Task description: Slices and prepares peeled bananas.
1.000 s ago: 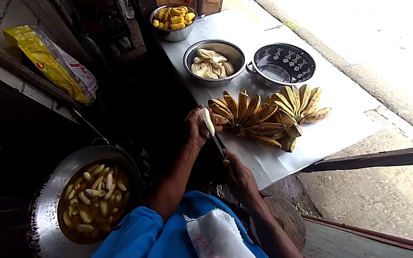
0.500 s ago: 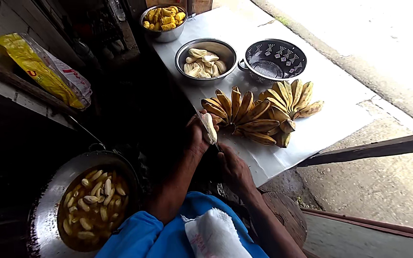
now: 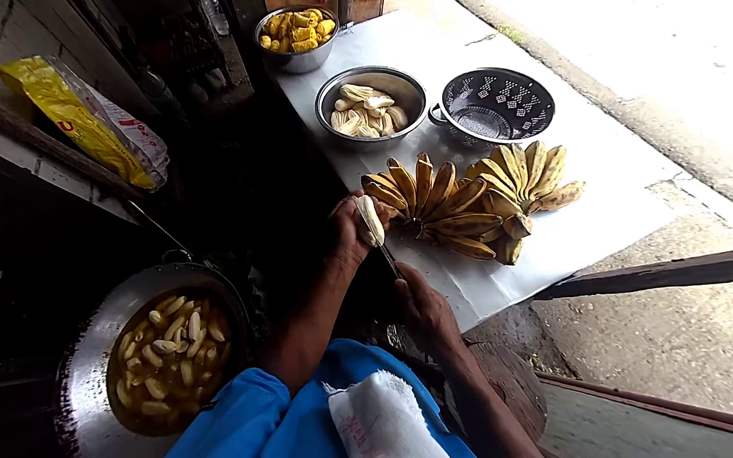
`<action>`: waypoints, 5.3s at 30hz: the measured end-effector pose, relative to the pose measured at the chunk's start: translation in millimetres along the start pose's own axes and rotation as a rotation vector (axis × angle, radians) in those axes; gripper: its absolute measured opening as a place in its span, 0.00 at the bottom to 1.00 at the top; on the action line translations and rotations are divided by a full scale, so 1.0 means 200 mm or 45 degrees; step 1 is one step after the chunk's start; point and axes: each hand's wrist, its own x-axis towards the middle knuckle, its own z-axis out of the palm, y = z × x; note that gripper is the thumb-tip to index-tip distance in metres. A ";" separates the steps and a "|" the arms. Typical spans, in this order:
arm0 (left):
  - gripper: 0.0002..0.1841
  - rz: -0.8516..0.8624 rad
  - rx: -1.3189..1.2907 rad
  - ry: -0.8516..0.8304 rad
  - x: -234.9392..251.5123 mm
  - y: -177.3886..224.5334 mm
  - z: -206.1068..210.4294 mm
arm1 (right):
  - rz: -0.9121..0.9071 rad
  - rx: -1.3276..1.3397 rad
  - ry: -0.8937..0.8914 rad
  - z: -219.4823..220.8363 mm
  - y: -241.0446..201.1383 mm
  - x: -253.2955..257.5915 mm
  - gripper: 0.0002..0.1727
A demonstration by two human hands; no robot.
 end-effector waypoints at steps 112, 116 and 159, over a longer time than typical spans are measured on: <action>0.17 0.006 0.226 0.136 -0.05 -0.06 0.02 | 0.093 0.043 -0.173 0.00 0.02 0.06 0.22; 0.17 0.041 0.260 0.181 0.00 -0.01 -0.01 | -0.020 0.277 -0.131 -0.04 0.05 -0.11 0.24; 0.16 0.027 0.393 0.027 -0.14 -0.20 -0.03 | 0.222 0.065 -0.224 0.00 0.08 0.16 0.21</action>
